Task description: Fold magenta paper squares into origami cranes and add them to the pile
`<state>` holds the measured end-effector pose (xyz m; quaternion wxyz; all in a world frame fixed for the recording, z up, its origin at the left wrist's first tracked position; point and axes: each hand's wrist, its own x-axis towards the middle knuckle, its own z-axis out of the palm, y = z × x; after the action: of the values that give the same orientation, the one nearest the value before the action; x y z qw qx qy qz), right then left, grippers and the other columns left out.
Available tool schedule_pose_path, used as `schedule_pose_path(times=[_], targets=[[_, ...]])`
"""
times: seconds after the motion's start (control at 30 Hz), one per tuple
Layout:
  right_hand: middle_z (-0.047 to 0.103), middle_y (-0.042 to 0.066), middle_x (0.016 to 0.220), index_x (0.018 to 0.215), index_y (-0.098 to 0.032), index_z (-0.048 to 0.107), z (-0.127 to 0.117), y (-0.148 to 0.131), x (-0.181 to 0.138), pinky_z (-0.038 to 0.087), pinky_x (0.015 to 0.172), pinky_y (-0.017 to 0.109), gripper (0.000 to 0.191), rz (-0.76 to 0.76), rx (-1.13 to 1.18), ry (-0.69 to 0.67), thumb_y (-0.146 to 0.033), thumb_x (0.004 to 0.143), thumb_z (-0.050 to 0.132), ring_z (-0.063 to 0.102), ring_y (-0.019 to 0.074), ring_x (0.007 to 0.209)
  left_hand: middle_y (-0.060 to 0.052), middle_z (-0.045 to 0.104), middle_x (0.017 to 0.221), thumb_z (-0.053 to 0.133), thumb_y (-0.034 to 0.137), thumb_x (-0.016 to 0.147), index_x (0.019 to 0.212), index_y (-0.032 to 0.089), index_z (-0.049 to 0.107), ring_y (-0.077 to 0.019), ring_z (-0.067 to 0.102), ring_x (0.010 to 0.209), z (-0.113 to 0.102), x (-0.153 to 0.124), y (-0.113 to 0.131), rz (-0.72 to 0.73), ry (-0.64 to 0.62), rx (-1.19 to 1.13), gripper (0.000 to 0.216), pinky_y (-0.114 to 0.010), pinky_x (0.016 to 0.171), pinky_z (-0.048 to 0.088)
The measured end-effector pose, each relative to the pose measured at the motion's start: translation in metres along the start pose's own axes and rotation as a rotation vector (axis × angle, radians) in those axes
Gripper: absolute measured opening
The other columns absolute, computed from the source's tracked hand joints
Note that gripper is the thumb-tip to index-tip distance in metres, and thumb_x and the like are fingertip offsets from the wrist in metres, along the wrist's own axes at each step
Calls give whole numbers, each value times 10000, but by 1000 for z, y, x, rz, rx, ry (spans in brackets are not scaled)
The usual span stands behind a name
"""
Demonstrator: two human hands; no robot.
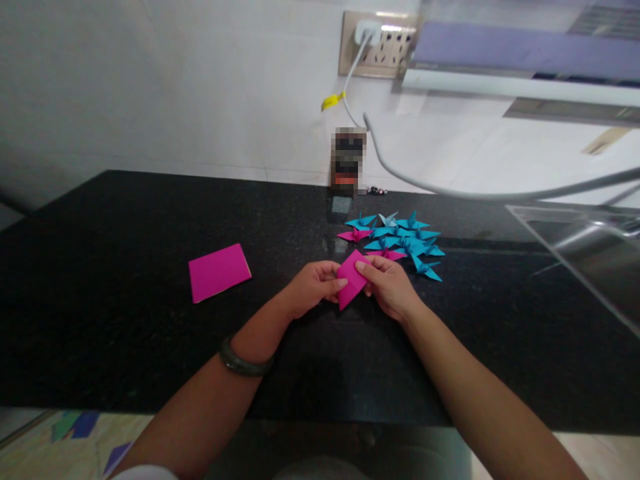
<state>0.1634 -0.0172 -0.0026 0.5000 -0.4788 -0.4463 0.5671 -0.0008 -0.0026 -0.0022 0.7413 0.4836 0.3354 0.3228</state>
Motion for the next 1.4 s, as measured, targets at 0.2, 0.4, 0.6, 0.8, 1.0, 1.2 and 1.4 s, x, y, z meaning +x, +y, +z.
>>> schedule_pose_path(times=[0.2,0.4,0.6,0.8,1.0,1.2,1.4], targets=[[545,-30,563,769,-137,651,-2,3,0,277,365,182,222,-87,-45,64,-308,633,688,372,40,394,-39,646,675,670,309,666,827,95,633,-111,595,607,-2,1,-1,-14,7,-65,271,-255,626,471],[592,-1,703,880,-206,692,-11,-1,0,396,504,231,194,-349,-367,42,-242,697,637,481,86,546,-44,643,670,669,293,666,846,103,631,-123,596,595,-4,1,-1,-72,-14,-130,265,-284,628,469],[571,28,824,892,-264,695,-24,-6,2,443,684,280,239,-645,-618,-214,-131,759,547,544,127,775,-40,634,637,632,238,681,783,101,631,-104,576,525,-5,2,2,-114,38,-118,171,-252,569,456],[596,40,885,925,-247,685,-28,-13,1,454,708,275,232,-636,-693,-357,-142,786,533,565,122,801,-48,637,598,574,183,690,771,96,636,-118,580,499,-4,2,4,-154,55,-109,133,-243,523,451],[615,47,894,943,-240,680,-26,-18,-2,474,685,252,219,-598,-713,-436,-179,804,523,581,117,793,-90,666,628,556,170,701,763,83,628,-151,615,530,-1,1,6,-154,40,-148,129,-246,512,457],[615,56,917,984,-237,669,-26,-18,-4,475,700,256,245,-591,-759,-491,-165,804,519,580,123,802,-111,670,633,493,135,736,760,78,613,-173,633,547,1,1,8,-172,39,-147,136,-233,476,459],[590,60,942,1026,-234,649,-25,-19,-6,474,744,278,260,-615,-807,-519,-195,784,562,558,135,852,-97,657,600,464,126,757,773,80,597,-158,623,522,0,2,6,-147,42,-151,142,-218,456,469]])
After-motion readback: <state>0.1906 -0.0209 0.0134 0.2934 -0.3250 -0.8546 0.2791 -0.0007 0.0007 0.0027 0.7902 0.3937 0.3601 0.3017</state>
